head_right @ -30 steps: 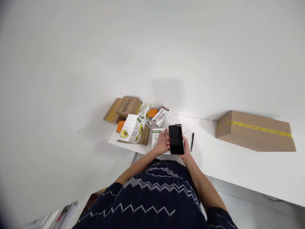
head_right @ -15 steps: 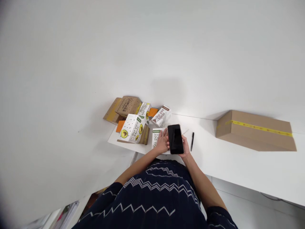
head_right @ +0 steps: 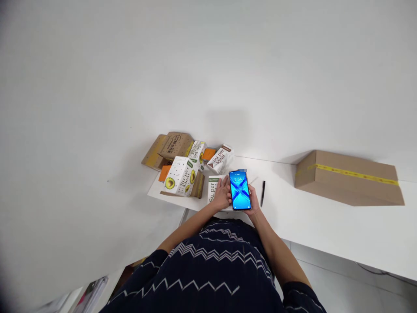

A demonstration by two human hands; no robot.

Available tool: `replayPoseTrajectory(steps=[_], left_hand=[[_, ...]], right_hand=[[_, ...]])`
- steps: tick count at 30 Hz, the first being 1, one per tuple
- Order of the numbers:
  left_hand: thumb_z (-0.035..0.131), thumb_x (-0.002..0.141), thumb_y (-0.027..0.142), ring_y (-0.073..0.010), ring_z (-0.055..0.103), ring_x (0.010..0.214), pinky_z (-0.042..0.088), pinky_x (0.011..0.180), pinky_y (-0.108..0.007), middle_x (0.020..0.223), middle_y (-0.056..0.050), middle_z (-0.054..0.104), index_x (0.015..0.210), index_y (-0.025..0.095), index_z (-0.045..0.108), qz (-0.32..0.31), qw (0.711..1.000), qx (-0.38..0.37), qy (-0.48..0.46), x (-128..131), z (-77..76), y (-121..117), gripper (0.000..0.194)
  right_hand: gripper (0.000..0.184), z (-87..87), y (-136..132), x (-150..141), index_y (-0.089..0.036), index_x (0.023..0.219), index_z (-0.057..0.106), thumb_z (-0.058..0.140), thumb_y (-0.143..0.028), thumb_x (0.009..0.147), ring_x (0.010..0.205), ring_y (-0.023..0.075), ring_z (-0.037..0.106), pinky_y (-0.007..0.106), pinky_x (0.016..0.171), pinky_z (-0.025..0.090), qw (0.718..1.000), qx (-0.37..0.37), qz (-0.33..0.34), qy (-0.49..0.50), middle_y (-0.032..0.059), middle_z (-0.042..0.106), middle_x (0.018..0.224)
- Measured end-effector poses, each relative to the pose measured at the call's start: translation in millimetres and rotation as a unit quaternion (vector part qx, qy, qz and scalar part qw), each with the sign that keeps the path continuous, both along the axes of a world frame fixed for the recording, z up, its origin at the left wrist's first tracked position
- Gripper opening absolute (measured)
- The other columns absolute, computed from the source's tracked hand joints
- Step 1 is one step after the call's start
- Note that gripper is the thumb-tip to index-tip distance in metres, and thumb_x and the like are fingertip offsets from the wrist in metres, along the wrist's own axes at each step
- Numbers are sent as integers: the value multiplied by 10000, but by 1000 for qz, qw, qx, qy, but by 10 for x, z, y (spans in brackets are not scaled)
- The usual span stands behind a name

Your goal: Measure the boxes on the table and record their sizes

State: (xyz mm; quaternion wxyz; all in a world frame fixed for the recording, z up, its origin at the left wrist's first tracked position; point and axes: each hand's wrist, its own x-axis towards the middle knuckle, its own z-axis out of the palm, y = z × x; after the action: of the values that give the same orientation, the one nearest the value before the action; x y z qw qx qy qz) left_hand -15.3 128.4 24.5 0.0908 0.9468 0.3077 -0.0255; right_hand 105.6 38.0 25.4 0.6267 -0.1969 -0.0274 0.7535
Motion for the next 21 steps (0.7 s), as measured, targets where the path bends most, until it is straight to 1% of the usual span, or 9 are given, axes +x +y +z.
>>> replayPoseTrajectory(steps=[3,6,10,12,13,14,16,19,21], left_hand=[[559,759,325,-275,125,1422,58,1154,-487,1523,-28,268,1393,281,387,-4,1000,-5,-10,6,27,-14,658],[450,873,419,-278,132,1421,84,1148,-515,1533,-6,244,1384,320,398,6,999,-7,-31,20,70,-42,523],[376,911,490,-263,132,1425,74,1155,-512,1534,3,243,1395,344,378,20,999,-9,-38,37,76,-56,505],[384,909,490,-261,131,1426,69,1157,-510,1536,7,237,1397,350,372,22,999,-13,-34,42,61,-49,508],[387,909,488,-262,130,1427,68,1157,-512,1538,7,234,1399,352,370,22,999,-16,-33,43,54,-43,509],[387,909,487,-264,127,1428,69,1156,-515,1539,7,231,1400,353,367,21,999,-20,-32,44,50,-37,509],[389,908,486,-266,121,1429,71,1156,-518,1542,7,224,1401,355,364,22,999,-26,-31,45,50,-28,511],[395,905,487,-269,121,1429,73,1156,-520,1542,8,223,1403,358,360,22,999,-30,-28,43,63,-23,515],[389,906,490,-271,125,1428,72,1156,-521,1541,6,228,1404,355,360,19,999,-27,-28,39,67,-26,516]], right_hand=[[591,69,-73,59,-165,1216,545,424,-565,799,976,286,643,454,804,521,999,-23,-19,-35,127,667,1118],[607,119,-252,240,-186,1211,548,436,-591,772,981,291,639,458,806,517,987,-52,-114,-105,121,642,1171],[637,-22,-617,646,-243,1231,524,391,-645,756,965,273,637,442,766,523,922,-126,-262,-257,100,590,1245],[646,-198,-825,842,-234,1235,513,429,-633,734,902,255,647,413,736,524,859,-238,-291,-348,99,603,1186],[652,-300,-928,920,-232,1245,503,474,-614,718,884,246,646,396,733,520,814,-302,-288,-405,94,608,1153],[667,-402,-1027,977,-234,1260,494,513,-599,703,879,247,642,389,730,516,755,-362,-275,-473,91,610,1124],[680,-587,-1202,1028,-222,1252,523,566,-576,673,948,294,612,431,785,490,645,-440,-179,-599,120,610,1096],[649,-781,-1380,962,-245,1276,521,554,-531,695,1107,372,515,533,887,412,499,-478,-57,-721,163,548,1221],[623,-865,-1441,871,-278,1315,480,503,-515,739,1181,387,449,562,916,378,447,-480,-37,-754,150,486,1312]])
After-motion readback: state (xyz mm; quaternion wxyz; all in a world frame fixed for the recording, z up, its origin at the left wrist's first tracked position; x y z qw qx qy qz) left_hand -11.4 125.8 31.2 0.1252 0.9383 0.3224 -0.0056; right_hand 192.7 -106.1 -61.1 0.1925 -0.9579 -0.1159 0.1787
